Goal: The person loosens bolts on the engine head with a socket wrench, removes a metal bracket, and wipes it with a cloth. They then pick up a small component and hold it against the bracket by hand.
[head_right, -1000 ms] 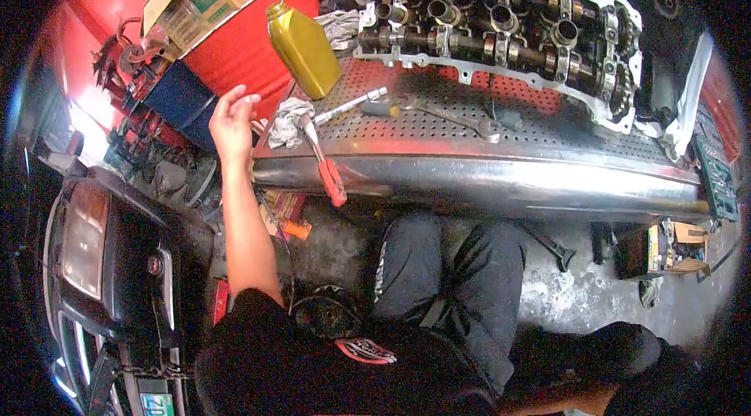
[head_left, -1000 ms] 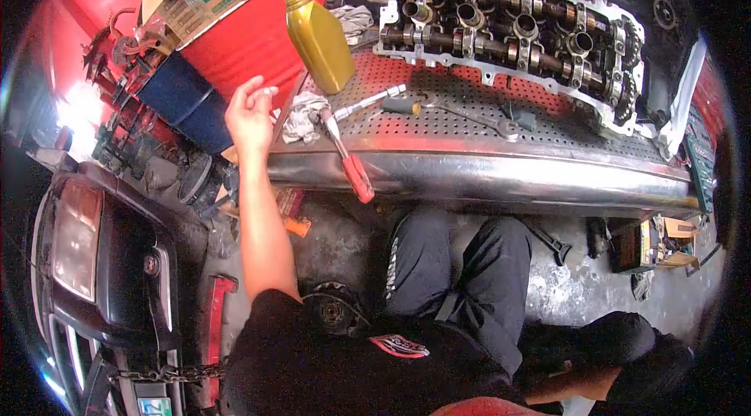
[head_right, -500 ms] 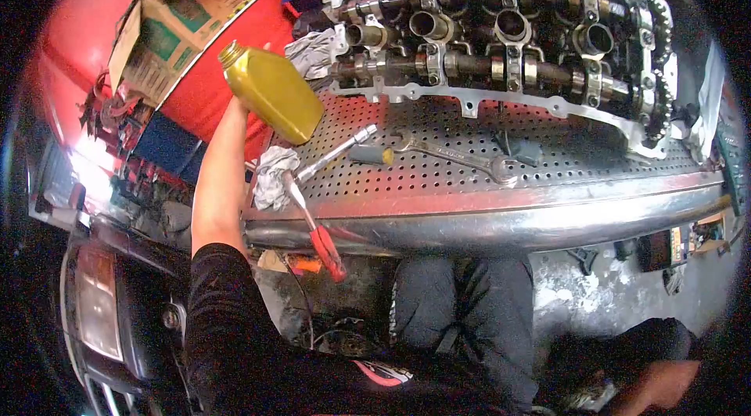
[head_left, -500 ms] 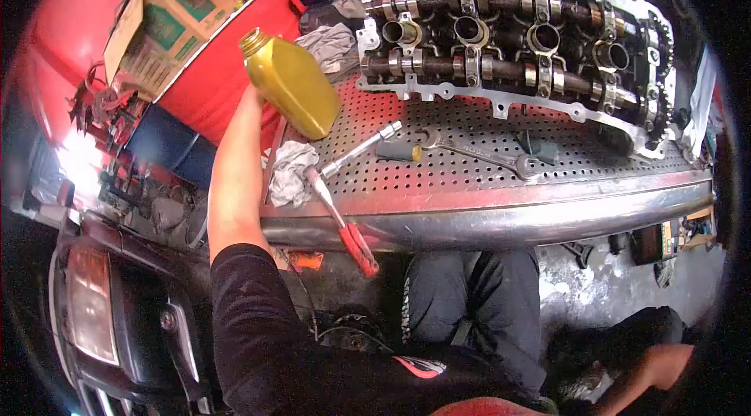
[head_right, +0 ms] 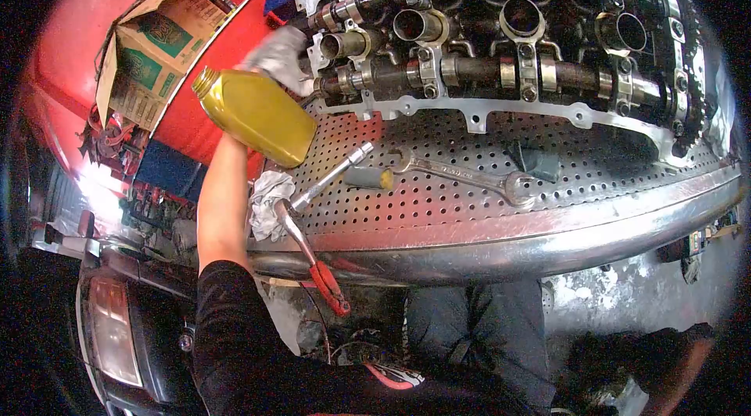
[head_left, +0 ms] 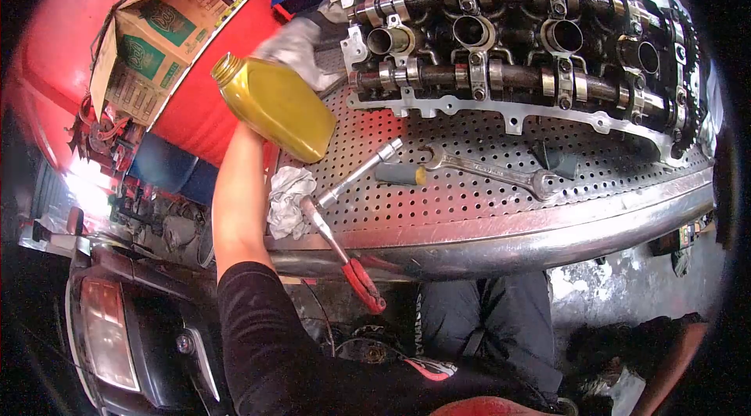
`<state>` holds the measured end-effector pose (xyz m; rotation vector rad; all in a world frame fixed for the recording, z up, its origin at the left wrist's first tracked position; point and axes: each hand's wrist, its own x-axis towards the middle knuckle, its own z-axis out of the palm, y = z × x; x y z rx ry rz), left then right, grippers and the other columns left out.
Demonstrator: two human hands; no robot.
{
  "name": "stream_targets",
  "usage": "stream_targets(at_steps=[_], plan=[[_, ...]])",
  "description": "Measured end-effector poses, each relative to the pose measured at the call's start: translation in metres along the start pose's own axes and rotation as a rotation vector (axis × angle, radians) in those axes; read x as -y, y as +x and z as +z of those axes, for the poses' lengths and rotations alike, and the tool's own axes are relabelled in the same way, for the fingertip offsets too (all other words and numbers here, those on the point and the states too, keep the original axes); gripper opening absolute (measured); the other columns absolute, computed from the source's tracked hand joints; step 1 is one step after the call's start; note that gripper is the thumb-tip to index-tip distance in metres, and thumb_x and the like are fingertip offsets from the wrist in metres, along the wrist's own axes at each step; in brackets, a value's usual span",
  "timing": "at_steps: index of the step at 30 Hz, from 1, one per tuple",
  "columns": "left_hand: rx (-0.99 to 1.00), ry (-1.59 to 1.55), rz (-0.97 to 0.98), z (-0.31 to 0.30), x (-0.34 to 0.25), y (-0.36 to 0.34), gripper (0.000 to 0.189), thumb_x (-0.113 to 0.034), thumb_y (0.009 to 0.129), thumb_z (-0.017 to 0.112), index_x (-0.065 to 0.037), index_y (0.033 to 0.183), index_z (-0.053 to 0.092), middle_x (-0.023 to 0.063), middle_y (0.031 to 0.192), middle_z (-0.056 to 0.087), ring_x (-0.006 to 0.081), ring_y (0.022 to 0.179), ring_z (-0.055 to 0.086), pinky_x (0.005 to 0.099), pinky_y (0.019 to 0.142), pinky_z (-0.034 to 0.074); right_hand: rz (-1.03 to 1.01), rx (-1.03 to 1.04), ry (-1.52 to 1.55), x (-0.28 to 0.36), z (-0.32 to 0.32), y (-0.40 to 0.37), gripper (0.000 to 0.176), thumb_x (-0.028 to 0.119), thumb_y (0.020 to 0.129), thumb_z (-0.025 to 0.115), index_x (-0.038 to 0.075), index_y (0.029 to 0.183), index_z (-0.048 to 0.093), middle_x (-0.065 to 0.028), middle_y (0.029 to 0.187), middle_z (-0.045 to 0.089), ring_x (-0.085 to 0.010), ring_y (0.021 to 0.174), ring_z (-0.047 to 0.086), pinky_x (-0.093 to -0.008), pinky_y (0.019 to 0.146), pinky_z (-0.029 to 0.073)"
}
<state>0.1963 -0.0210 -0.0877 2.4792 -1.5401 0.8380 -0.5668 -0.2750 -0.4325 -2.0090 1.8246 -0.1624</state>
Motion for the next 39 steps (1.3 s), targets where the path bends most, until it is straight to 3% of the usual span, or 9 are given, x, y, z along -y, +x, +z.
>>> stream_targets(at_steps=[6,10,14,20,24,26,29,32,39], plan=[[-0.627,-0.269,-0.620,-0.016,0.127,-0.037,0.034,-0.026,0.091,0.051,0.003,0.105,0.064,0.0106,0.095,0.068,0.0224,0.085,0.062,0.0375,0.078,0.048,-0.032,-0.008,0.007,0.002,-0.007,0.009,0.025,0.016,0.097,0.054,-0.003,0.114,0.058,-0.0176,0.098,0.066,-0.0223,0.087,0.061,-0.0390,0.076,0.048],[-0.926,-0.595,-0.716,-0.051,0.147,-0.078,0.035,-0.020,0.086,0.048,0.008,0.101,0.064,0.0186,0.098,0.067,0.0264,0.089,0.063,0.0392,0.080,0.048,-0.061,-0.005,0.017,0.001,-0.011,0.010,0.025,0.016,0.097,0.054,-0.003,0.114,0.058,-0.0177,0.098,0.066,-0.0222,0.087,0.061,-0.0389,0.076,0.048],[-0.955,-1.043,-0.673,-0.083,0.117,-0.154,0.038,-0.024,0.096,0.048,0.005,0.116,0.063,0.0102,0.109,0.066,0.0195,0.100,0.062,0.0343,0.088,0.047,-0.100,-0.008,0.026,0.001,-0.013,0.010,0.025,0.016,0.097,0.054,-0.003,0.114,0.058,-0.0178,0.098,0.066,-0.0220,0.087,0.061,-0.0389,0.076,0.048],[-0.578,-1.162,-0.678,-0.101,0.046,-0.244,0.035,-0.023,0.103,0.046,0.000,0.124,0.061,0.0061,0.116,0.066,0.0157,0.105,0.062,0.0307,0.094,0.047,-0.145,-0.007,0.025,-0.003,-0.014,-0.001,0.025,0.015,0.098,0.054,-0.003,0.114,0.058,-0.0180,0.098,0.066,-0.0219,0.087,0.061,-0.0389,0.076,0.048],[-0.013,-0.420,-0.494,-0.140,-0.010,-0.248,0.042,-0.034,0.103,0.046,0.001,0.120,0.062,0.0143,0.114,0.068,0.0189,0.108,0.063,0.0338,0.094,0.047,-0.149,0.018,0.011,-0.008,-0.008,-0.017,0.025,0.015,0.098,0.053,-0.003,0.114,0.057,-0.0181,0.098,0.066,-0.0217,0.087,0.061,-0.0388,0.075,0.048],[0.121,-0.165,-0.625,-0.137,-0.024,-0.235,0.037,-0.033,0.095,0.060,-0.002,0.113,0.065,0.0232,0.094,0.069,0.0217,0.091,0.068,0.0354,0.083,0.050,-0.158,0.032,0.003,-0.008,-0.009,-0.023,0.025,0.015,0.098,0.053,-0.003,0.115,0.057,-0.0182,0.098,0.066,-0.0217,0.087,0.061,-0.0388,0.075,0.048],[-0.268,-0.492,-0.745,-0.123,-0.005,-0.231,0.029,-0.025,0.094,0.059,0.002,0.095,0.068,0.0125,0.084,0.071,0.0179,0.086,0.068,0.0331,0.077,0.049,-0.170,0.054,-0.019,-0.012,-0.010,-0.033,0.025,0.015,0.098,0.053,-0.003,0.115,0.057,-0.0182,0.098,0.066,-0.0216,0.087,0.061,-0.0388,0.075,0.048],[-0.577,-1.465,-0.770,-0.138,-0.023,-0.220,0.025,-0.017,0.096,0.056,0.003,0.109,0.065,0.0114,0.104,0.069,0.0226,0.093,0.066,0.0350,0.088,0.050,-0.181,0.099,-0.057,-0.014,-0.011,-0.050,0.024,0.015,0.098,0.053,-0.003,0.115,0.057,-0.0183,0.098,0.066,-0.0215,0.087,0.061,-0.0388,0.075,0.048],[-0.687,-1.869,-0.639,-0.156,-0.063,-0.219,0.048,-0.039,0.100,0.042,-0.002,0.127,0.056,0.0143,0.129,0.061,0.0310,0.123,0.055,0.0492,0.108,0.038,-0.420,0.462,-0.206,0.062,-0.001,-0.130,0.024,0.015,0.099,0.053,-0.003,0.115,0.057,-0.0185,0.098,0.066,-0.0213,0.087,0.061,-0.0387,0.075,0.048]])
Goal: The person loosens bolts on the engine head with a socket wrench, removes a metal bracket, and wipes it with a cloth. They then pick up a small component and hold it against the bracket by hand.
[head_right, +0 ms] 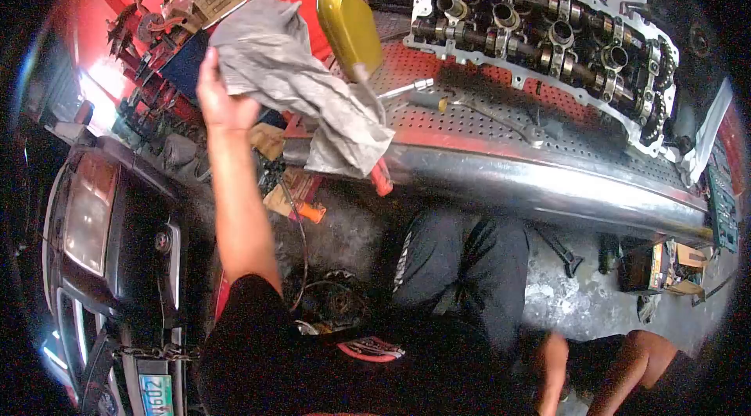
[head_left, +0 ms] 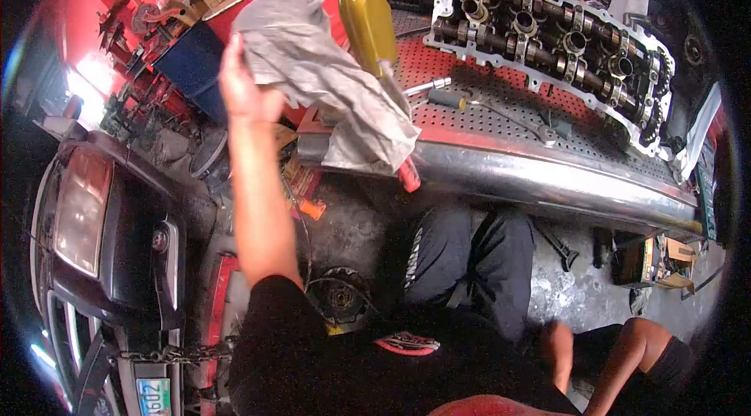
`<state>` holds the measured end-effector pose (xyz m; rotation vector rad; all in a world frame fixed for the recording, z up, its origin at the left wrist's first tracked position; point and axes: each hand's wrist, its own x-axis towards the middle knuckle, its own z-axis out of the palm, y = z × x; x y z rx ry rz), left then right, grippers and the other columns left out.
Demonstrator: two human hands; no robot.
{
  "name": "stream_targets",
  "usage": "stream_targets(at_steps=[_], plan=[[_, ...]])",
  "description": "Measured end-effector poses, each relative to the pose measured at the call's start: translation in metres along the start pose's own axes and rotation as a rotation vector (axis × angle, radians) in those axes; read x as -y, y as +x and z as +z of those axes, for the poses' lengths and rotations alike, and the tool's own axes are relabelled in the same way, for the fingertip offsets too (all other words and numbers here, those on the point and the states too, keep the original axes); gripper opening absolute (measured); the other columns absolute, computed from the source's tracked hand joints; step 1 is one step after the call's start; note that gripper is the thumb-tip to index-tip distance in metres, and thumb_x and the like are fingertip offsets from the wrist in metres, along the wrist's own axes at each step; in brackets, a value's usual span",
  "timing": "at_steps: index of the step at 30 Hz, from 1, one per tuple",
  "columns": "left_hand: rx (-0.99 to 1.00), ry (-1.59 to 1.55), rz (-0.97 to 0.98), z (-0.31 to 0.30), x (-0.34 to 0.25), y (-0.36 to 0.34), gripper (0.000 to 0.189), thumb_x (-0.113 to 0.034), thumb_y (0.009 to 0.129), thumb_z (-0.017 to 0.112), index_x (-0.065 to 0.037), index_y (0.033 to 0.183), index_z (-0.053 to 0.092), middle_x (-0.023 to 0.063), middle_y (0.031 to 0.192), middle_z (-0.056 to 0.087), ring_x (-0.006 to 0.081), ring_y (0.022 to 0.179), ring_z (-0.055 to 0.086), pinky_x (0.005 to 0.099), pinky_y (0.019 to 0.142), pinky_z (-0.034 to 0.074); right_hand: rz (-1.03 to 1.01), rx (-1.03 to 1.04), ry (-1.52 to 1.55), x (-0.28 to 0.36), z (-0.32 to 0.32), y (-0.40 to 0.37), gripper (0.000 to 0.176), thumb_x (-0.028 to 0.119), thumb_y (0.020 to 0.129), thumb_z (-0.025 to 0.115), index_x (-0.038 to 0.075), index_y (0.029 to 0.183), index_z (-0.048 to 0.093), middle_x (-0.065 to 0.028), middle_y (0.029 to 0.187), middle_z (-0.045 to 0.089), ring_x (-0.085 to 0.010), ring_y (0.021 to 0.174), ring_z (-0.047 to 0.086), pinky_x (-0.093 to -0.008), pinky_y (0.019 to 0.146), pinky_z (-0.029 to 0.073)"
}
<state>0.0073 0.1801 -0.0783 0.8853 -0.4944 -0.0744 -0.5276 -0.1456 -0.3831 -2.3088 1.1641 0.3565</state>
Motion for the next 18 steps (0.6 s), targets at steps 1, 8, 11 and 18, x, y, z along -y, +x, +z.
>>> stream_targets(at_steps=[1,8,11,18], plan=[[-0.051,-0.081,-0.023,0.005,0.014,-0.011,0.052,-0.043,0.100,0.041,-0.002,0.129,0.055,0.0141,0.130,0.060,0.0323,0.125,0.053,0.0515,0.109,0.037,-0.108,-0.028,0.083,0.033,-0.010,0.004,0.024,0.015,0.099,0.053,-0.003,0.115,0.057,-0.0185,0.098,0.066,-0.0212,0.087,0.061,-0.0387,0.075,0.048],[0.013,-0.465,0.038,-0.015,0.084,-0.014,0.042,-0.028,0.096,0.043,0.002,0.121,0.058,0.0166,0.119,0.065,0.0304,0.112,0.061,0.0503,0.102,0.045,-0.963,0.174,0.960,0.302,-0.114,0.009,0.030,0.017,0.099,0.053,0.004,0.126,0.056,-0.0046,0.100,0.063,-0.0112,0.086,0.057,-0.0264,0.081,0.047],[-0.135,-0.416,-0.065,-0.012,0.118,-0.019,0.026,-0.008,0.095,0.043,-0.002,0.118,0.056,0.0153,0.112,0.065,0.0268,0.106,0.064,0.0431,0.092,0.054,-1.254,0.018,0.935,0.399,-0.122,0.027,0.028,0.016,0.099,0.054,0.003,0.124,0.057,-0.0018,0.092,0.061,-0.0085,0.083,0.056,-0.0255,0.075,0.047],[-0.161,0.373,0.636,-0.002,0.099,-0.034,0.050,0.004,0.087,0.065,0.000,0.130,0.039,0.0149,0.116,0.061,0.0240,0.108,0.059,0.0353,0.096,0.049,-1.260,0.065,0.947,0.522,-0.131,0.055,0.026,0.018,0.099,0.056,0.002,0.118,0.062,-0.0029,0.083,0.064,-0.0099,0.076,0.058,-0.0262,0.072,0.048]])
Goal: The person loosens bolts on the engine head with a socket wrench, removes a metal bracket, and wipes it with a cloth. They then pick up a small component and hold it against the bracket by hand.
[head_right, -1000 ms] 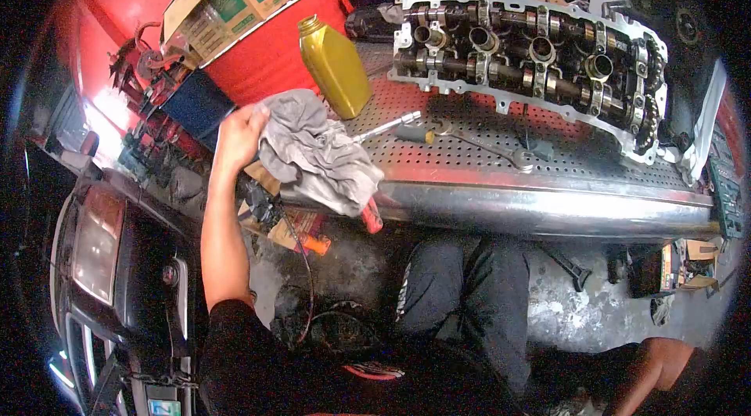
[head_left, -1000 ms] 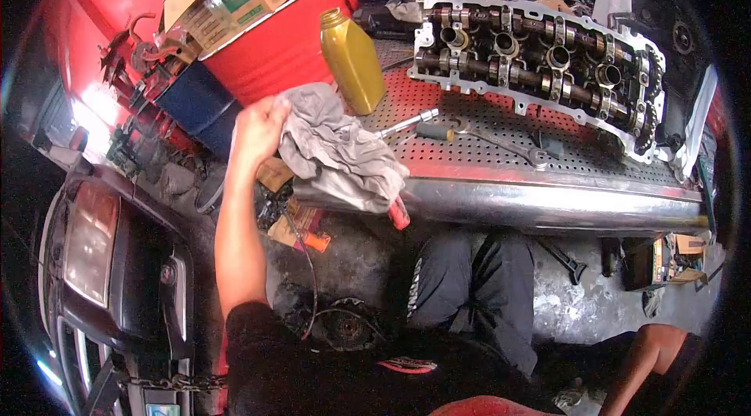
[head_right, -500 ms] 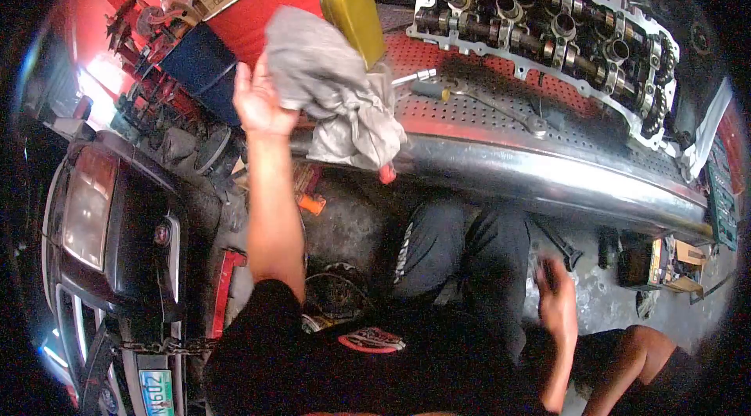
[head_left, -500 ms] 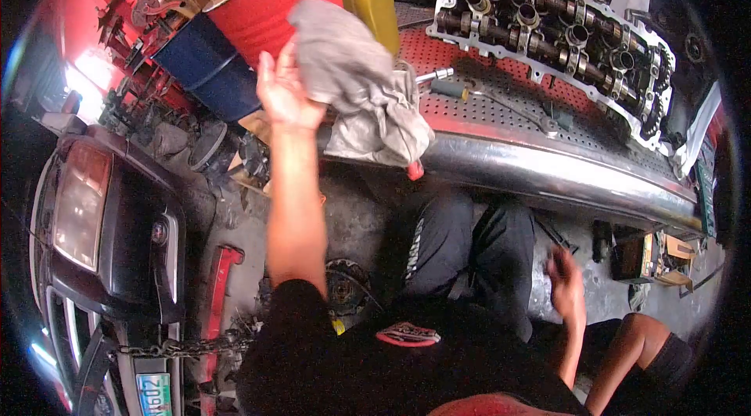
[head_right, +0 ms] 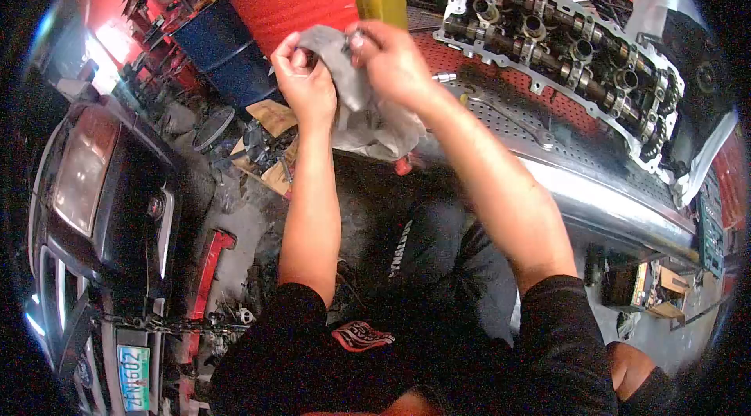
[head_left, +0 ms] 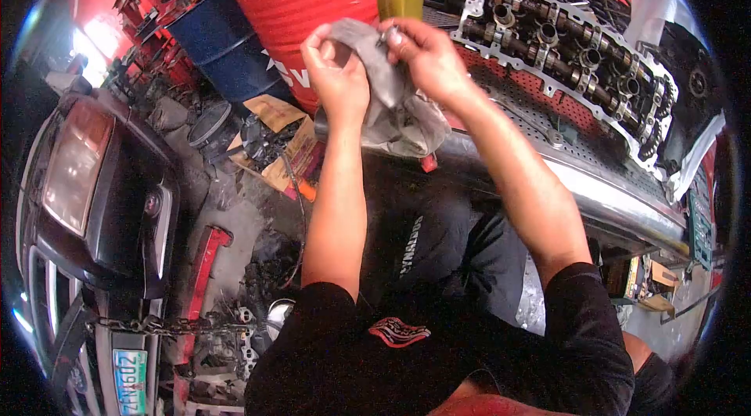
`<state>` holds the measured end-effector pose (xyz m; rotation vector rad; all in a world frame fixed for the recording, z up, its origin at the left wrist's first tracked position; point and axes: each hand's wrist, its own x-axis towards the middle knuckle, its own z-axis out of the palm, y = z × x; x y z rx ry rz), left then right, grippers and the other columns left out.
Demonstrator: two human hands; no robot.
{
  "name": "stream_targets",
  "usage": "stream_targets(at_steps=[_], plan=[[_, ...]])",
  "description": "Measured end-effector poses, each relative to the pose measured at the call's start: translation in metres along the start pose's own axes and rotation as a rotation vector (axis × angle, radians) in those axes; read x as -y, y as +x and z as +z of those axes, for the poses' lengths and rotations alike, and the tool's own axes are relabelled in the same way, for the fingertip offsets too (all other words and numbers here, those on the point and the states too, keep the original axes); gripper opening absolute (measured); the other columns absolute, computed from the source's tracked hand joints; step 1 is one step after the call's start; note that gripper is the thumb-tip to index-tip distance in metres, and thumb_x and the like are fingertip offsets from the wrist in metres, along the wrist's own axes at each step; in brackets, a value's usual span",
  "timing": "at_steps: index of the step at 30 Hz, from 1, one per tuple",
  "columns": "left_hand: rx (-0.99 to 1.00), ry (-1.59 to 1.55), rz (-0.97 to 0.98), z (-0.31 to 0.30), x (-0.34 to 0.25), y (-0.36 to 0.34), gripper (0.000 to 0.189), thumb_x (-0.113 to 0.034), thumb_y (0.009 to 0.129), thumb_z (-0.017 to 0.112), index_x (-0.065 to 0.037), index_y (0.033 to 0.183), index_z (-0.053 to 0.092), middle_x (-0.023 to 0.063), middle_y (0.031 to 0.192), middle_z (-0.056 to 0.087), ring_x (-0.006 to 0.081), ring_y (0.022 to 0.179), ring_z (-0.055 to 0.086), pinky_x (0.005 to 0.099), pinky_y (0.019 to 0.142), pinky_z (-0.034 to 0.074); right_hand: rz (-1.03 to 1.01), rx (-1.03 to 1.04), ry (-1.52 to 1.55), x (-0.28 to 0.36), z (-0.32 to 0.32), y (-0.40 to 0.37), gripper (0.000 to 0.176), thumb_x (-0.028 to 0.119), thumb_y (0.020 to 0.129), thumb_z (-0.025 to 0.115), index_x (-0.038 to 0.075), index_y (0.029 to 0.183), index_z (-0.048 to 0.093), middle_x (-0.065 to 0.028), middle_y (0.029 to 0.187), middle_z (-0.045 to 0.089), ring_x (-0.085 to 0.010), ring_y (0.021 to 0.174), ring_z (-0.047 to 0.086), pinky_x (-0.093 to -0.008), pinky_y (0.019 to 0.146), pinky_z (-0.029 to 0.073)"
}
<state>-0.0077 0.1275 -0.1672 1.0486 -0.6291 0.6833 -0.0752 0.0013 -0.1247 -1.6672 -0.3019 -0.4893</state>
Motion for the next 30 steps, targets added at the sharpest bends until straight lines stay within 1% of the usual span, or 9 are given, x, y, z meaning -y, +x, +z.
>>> stream_targets(at_steps=[9,10,13,16,20,23,27,29,30], plan=[[-0.127,0.285,-0.116,-0.027,0.010,0.029,0.054,-0.022,0.093,0.067,0.004,0.131,0.038,0.0188,0.111,0.060,0.0223,0.102,0.058,0.0351,0.091,0.045,-0.342,0.041,-0.349,0.007,-0.014,0.035,0.028,0.021,0.094,0.060,0.003,0.115,0.064,-0.0156,0.088,0.068,-0.0229,0.082,0.067,-0.0363,0.078,0.052],[-0.098,0.362,-0.129,-0.025,0.002,0.032,0.054,-0.022,0.094,0.065,0.004,0.132,0.038,0.0201,0.112,0.061,0.0229,0.103,0.058,0.0357,0.092,0.046,-0.167,0.200,-0.381,0.034,-0.006,0.000,0.026,0.015,0.098,0.056,0.002,0.121,0.060,-0.0021,0.087,0.060,-0.0102,0.081,0.055,-0.0288,0.079,0.049],[-0.005,0.383,-0.218,-0.020,-0.017,0.036,0.053,-0.019,0.095,0.061,0.003,0.136,0.036,0.0233,0.119,0.060,0.0250,0.107,0.059,0.0372,0.094,0.046,-0.511,0.153,-0.713,-0.020,0.005,-0.031,0.024,0.012,0.095,0.057,0.006,0.117,0.062,-0.0142,0.102,0.063,-0.0226,0.094,0.060,-0.0370,0.085,0.048],[0.110,0.206,-0.312,-0.018,-0.019,0.046,0.058,-0.017,0.093,0.064,0.000,0.140,0.034,0.0190,0.120,0.060,0.0233,0.104,0.061,0.0388,0.087,0.051,-0.497,0.184,-0.998,-0.031,0.004,-0.041,0.024,0.012,0.094,0.058,0.006,0.116,0.063,-0.0196,0.108,0.061,-0.0292,0.100,0.059,-0.0394,0.087,0.046],[0.296,0.420,-0.400,-0.036,-0.005,0.056,0.050,-0.012,0.090,0.066,0.002,0.133,0.044,0.0193,0.115,0.064,0.0212,0.098,0.063,0.0329,0.081,0.053,-0.213,0.059,-0.572,-0.008,-0.010,-0.002,0.025,0.017,0.097,0.057,0.006,0.119,0.063,-0.0068,0.095,0.063,-0.0175,0.088,0.057,-0.0305,0.081,0.045],[0.115,0.633,-0.111,-0.045,-0.030,0.029,0.035,-0.008,0.090,0.066,0.003,0.121,0.054,0.0161,0.105,0.068,0.0191,0.092,0.066,0.0295,0.081,0.053,-0.143,-0.004,-0.234,0.012,-0.030,0.049,0.030,0.022,0.101,0.054,0.003,0.122,0.062,0.0040,0.084,0.058,-0.0070,0.081,0.051,-0.0227,0.077,0.043],[0.355,0.462,0.275,-0.012,-0.046,-0.024,0.016,-0.003,0.090,0.059,0.003,0.105,0.060,0.0120,0.091,0.070,0.0201,0.087,0.068,0.0323,0.080,0.053,-0.075,0.144,0.139,0.029,-0.021,0.079,0.036,0.030,0.086,0.074,0.009,0.114,0.066,-0.0144,0.112,0.070,-0.0311,0.103,0.067,-0.0355,0.085,0.052],[0.311,0.767,0.176,-0.003,-0.023,-0.027,0.023,-0.004,0.088,0.058,0.004,0.110,0.059,0.0173,0.093,0.068,0.0275,0.090,0.068,0.0346,0.084,0.052,-0.243,0.192,-0.035,0.053,-0.003,0.059,0.028,0.022,0.094,0.063,0.003,0.114,0.065,-0.0058,0.093,0.066,-0.0170,0.085,0.060,-0.0312,0.080,0.050],[0.333,0.684,-0.224,-0.004,-0.019,-0.015,0.036,-0.009,0.087,0.060,0.003,0.120,0.055,0.0245,0.103,0.064,0.0322,0.099,0.065,0.0367,0.092,0.048,-0.331,0.212,-0.120,0.065,0.004,0.044,0.026,0.018,0.098,0.057,0.000,0.115,0.064,-0.0015,0.083,0.063,-0.0099,0.076,0.057,-0.0291,0.078,0.050]])
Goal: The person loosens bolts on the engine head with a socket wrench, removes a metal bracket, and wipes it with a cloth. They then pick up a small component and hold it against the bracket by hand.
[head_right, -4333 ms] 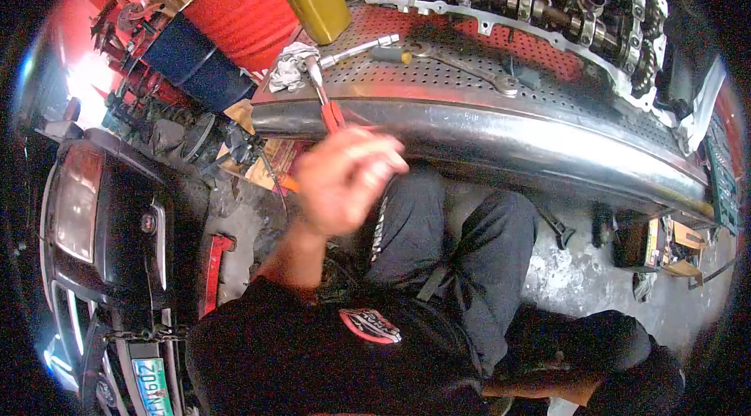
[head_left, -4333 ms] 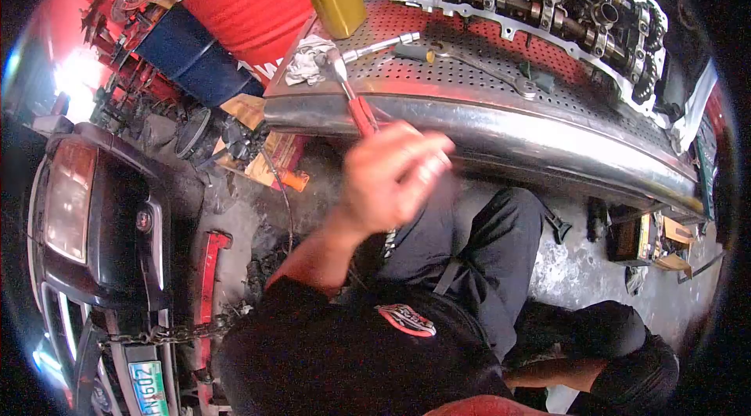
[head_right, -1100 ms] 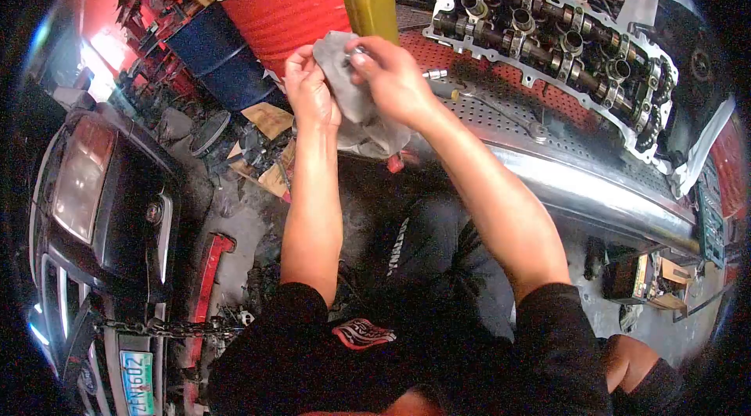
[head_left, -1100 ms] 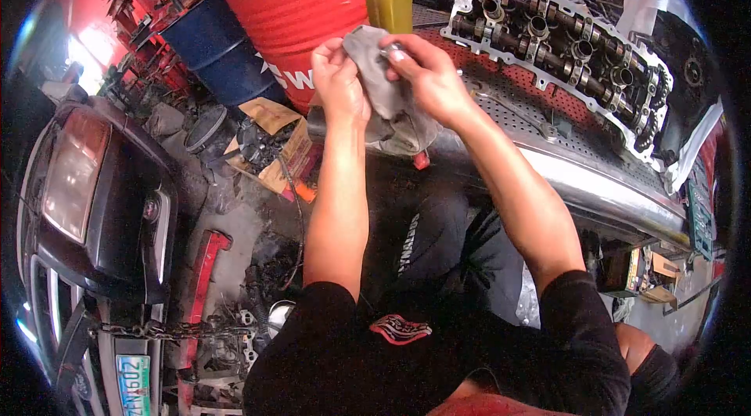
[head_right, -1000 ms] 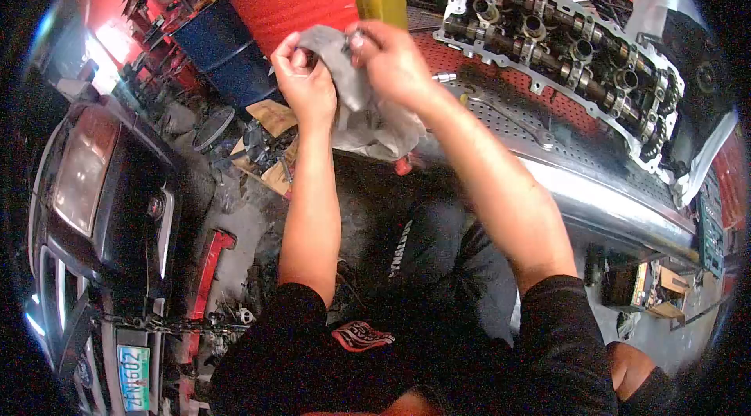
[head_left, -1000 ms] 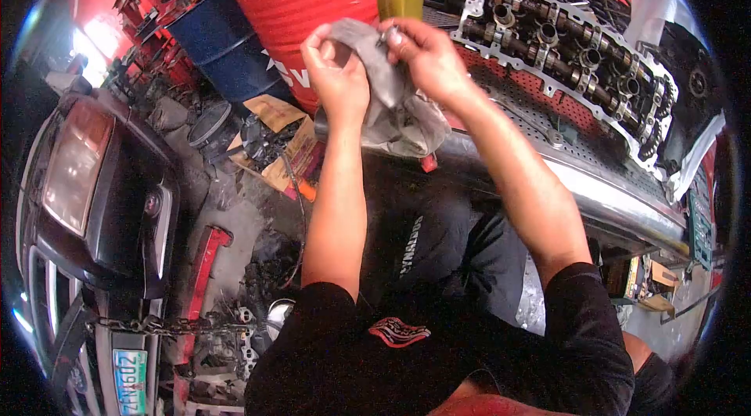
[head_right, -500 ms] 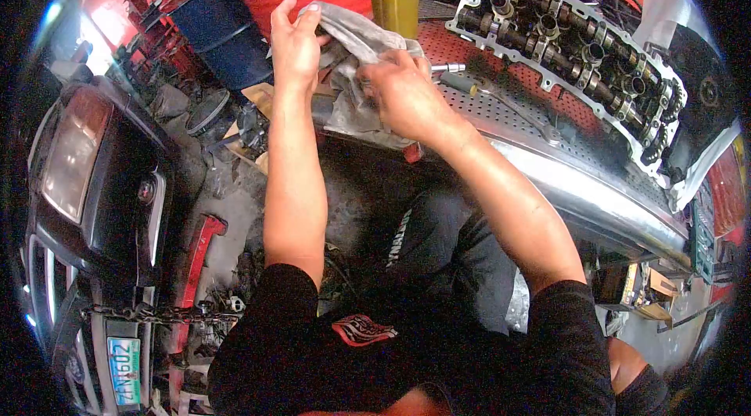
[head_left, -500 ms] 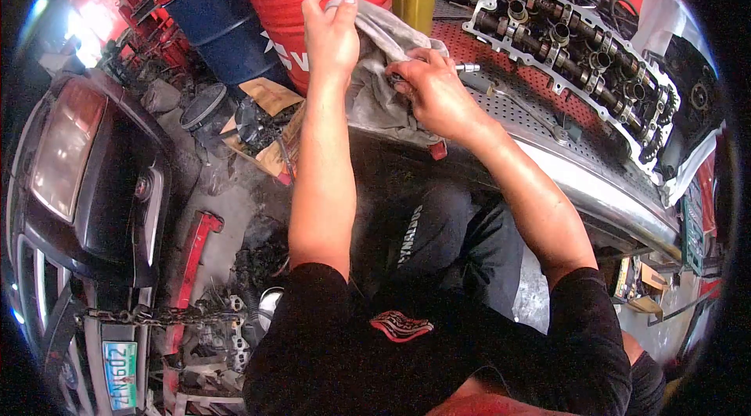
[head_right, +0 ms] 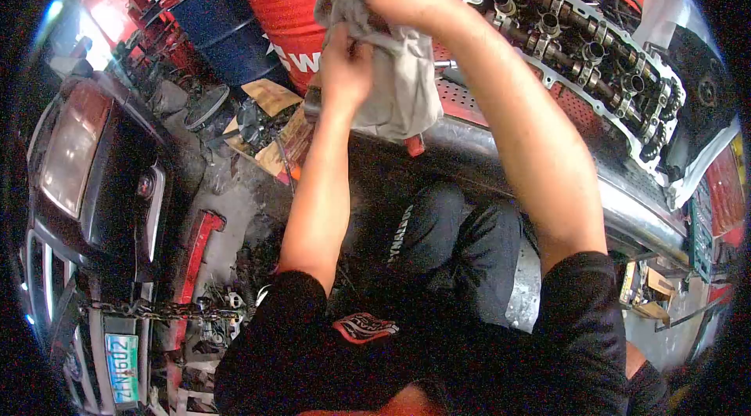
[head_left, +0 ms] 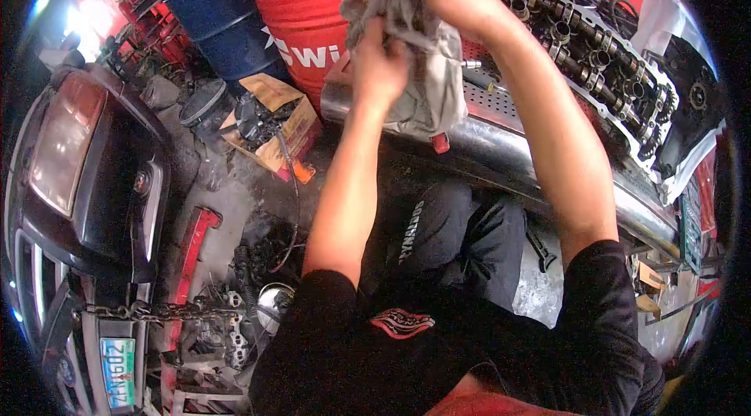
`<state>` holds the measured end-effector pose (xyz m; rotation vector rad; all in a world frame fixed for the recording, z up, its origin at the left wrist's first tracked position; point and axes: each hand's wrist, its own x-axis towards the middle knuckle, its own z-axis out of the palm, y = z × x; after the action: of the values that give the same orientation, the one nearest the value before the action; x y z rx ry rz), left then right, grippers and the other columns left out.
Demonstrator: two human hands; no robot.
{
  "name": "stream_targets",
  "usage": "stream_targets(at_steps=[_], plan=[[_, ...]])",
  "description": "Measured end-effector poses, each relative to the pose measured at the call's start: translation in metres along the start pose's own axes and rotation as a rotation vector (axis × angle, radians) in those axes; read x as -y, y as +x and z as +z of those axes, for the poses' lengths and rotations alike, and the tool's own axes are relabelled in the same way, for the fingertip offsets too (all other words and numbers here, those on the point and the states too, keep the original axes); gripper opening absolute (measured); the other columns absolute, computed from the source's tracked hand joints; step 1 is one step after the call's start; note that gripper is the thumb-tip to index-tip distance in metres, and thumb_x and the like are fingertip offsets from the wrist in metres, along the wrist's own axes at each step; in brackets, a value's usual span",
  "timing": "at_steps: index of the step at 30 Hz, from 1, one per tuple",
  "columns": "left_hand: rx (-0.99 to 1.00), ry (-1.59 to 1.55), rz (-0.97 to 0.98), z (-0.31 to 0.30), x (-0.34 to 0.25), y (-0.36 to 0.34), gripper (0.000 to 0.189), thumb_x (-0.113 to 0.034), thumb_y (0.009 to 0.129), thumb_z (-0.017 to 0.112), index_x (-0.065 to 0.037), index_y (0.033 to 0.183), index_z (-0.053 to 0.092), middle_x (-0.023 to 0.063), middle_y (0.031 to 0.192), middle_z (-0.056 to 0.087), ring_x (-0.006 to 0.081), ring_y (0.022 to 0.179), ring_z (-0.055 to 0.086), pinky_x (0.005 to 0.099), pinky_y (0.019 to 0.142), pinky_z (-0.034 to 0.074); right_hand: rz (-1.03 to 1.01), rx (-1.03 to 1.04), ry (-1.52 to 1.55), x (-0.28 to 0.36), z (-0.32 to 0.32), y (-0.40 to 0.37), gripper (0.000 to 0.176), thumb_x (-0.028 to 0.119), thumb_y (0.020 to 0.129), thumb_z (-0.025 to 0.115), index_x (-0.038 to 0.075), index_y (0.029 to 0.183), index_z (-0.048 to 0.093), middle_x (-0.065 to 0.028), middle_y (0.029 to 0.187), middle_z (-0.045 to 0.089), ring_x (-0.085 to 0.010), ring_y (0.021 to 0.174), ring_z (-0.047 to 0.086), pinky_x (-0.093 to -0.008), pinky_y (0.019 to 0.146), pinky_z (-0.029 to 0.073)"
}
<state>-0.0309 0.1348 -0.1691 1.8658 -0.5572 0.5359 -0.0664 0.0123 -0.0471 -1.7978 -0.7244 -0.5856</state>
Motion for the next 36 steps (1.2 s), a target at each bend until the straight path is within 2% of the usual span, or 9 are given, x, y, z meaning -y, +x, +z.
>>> stream_targets(at_steps=[2,6,10,18,20,21,26,32,36], plan=[[-0.319,0.096,0.516,0.028,0.040,0.028,0.033,-0.020,0.091,0.058,-0.003,0.118,0.053,0.0181,0.105,0.062,0.0272,0.100,0.061,0.0403,0.095,0.046,0.017,0.196,-0.064,0.016,0.007,-0.015,0.031,0.022,0.101,0.054,0.001,0.123,0.061,0.0008,0.088,0.060,-0.0088,0.085,0.055,-0.0249,0.082,0.045],[0.517,-1.569,0.269,0.001,0.029,0.026,0.024,-0.006,0.073,0.078,-0.010,0.088,0.060,0.0007,0.088,0.062,0.0106,0.089,0.058,0.0283,0.071,0.047,0.177,0.370,0.046,0.019,0.008,-0.041,0.032,0.023,0.101,0.053,0.001,0.123,0.061,-0.0019,0.092,0.064,-0.0091,0.086,0.058,-0.0256,0.084,0.045],[0.478,-0.936,0.207,-0.021,0.000,0.021,0.036,0.000,0.067,0.081,0.000,0.099,0.064,0.0090,0.098,0.067,0.0195,0.091,0.065,0.0319,0.075,0.053,0.254,-0.218,0.633,-0.027,-0.010,-0.042,0.030,0.022,0.104,0.046,0.003,0.124,0.056,-0.0061,0.098,0.069,-0.0138,0.087,0.063,-0.0267,0.077,0.050],[0.144,0.198,0.554,0.011,0.035,0.004,0.036,-0.020,0.077,0.070,-0.004,0.106,0.059,0.0141,0.102,0.062,0.0296,0.095,0.059,0.0356,0.081,0.048,0.454,-0.161,0.499,-0.064,0.005,-0.051,0.032,0.024,0.103,0.047,0.002,0.122,0.061,-0.0054,0.094,0.069,-0.0126,0.087,0.060,-0.0255,0.083,0.046],[0.213,-0.421,0.287,0.020,0.037,0.007,0.045,-0.021,0.073,0.073,-0.004,0.111,0.056,0.0154,0.108,0.060,0.0297,0.101,0.057,0.0375,0.085,0.047,0.411,-0.159,0.371,-0.068,0.007,-0.051,0.032,0.025,0.103,0.047,0.003,0.120,0.063,-0.0055,0.096,0.069,-0.0143,0.090,0.061,-0.0266,0.089,0.045],[0.198,-0.177,0.397,0.018,0.041,0.006,0.049,-0.023,0.069,0.076,-0.004,0.110,0.057,0.0155,0.107,0.061,0.0313,0.099,0.058,0.0395,0.084,0.048,0.390,-0.160,0.305,-0.070,0.007,-0.052,0.032,0.025,0.103,0.047,0.003,0.119,0.064,-0.0056,0.096,0.069,-0.0152,0.091,0.062,-0.0271,0.092,0.045],[0.032,0.609,0.736,0.002,0.013,0.005,0.061,-0.027,0.060,0.082,-0.002,0.110,0.059,0.0174,0.103,0.063,0.0363,0.096,0.061,0.0449,0.083,0.050,0.322,0.059,-0.107,-0.087,0.009,-0.051,0.036,0.030,0.102,0.046,0.005,0.113,0.068,-0.0121,0.132,0.058,-0.0221,0.127,0.048,-0.0323,0.109,0.032],[-0.087,0.202,0.397,0.021,0.044,0.000,0.054,-0.030,0.068,0.076,-0.003,0.111,0.060,0.0177,0.104,0.062,0.0359,0.095,0.062,0.0445,0.085,0.050,0.251,-0.154,-0.166,-0.088,0.038,-0.062,0.056,0.043,0.103,0.040,0.011,0.149,0.039,-0.0144,0.144,0.049,-0.0271,0.139,0.038,-0.0357,0.115,0.026],[-0.187,-0.439,0.137,0.047,0.055,-0.007,0.050,-0.032,0.070,0.073,-0.003,0.110,0.060,0.0170,0.103,0.062,0.0344,0.095,0.062,0.0436,0.084,0.050,0.469,-0.324,-0.034,-0.103,0.060,-0.062,0.054,0.042,0.101,0.047,0.004,0.139,0.050,-0.0185,0.139,0.052,-0.0295,0.134,0.044,-0.0390,0.113,0.029]])
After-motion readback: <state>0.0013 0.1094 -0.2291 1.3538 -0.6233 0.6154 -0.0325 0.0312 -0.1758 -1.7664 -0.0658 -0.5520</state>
